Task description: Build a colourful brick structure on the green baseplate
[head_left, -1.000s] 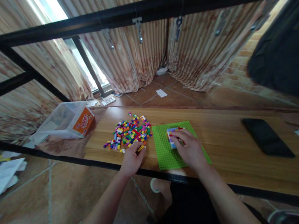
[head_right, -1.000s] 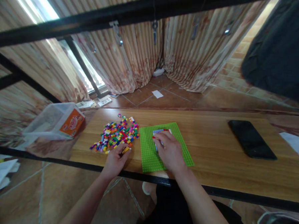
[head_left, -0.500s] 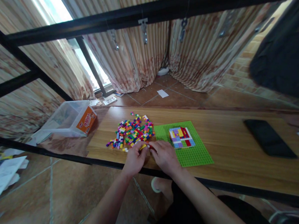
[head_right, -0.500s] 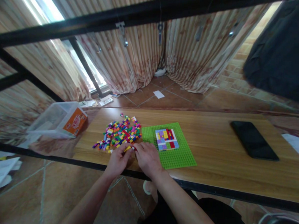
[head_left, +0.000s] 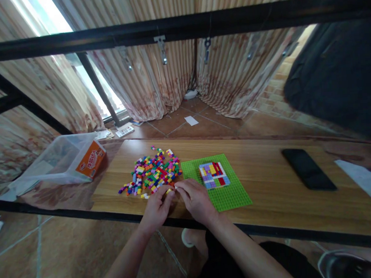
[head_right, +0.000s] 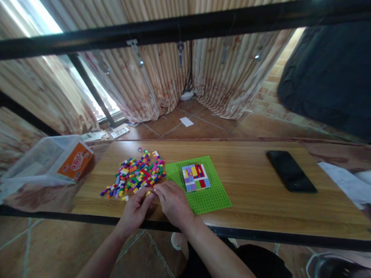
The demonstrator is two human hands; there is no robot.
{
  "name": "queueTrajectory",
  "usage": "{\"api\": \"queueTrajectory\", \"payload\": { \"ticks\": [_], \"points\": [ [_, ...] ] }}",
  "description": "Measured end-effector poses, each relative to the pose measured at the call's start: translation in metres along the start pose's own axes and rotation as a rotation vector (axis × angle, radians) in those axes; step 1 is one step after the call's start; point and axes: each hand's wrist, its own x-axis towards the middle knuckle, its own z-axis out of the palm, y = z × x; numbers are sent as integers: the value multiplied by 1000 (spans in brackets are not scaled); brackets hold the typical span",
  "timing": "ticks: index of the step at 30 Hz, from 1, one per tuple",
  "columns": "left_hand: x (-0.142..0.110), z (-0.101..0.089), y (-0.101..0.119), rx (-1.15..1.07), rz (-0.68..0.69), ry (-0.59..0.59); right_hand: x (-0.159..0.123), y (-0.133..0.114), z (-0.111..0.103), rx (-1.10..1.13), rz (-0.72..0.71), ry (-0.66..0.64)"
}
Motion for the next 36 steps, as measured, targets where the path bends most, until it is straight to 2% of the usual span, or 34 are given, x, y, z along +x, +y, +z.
{"api": "queueTrajectory", "payload": {
  "ticks": [3, 7, 10, 14, 19, 25, 36],
  "points": [
    [0, 0, 0, 28, -24, 32, 11, 5, -33, 7, 54, 141],
    [2, 1, 1, 41, -36, 58, 17, 38, -88, -99, 224, 373],
    [3, 0, 1, 62, -29, 60, 16, 68, -110, -204, 283, 355],
    [4, 0, -2, 115, -21, 78, 19, 89, -107, -300, 253, 211],
    [5, 0, -1, 125, -19, 76, 26, 89, -95, -351, 195, 73],
    [6, -1, 7, 163, -3, 88, 24, 89, -96, -269, 181, 65],
    [5, 0, 5, 198, -9, 85, 21, 96, -93, -102, 303, 207]
  ]
}}
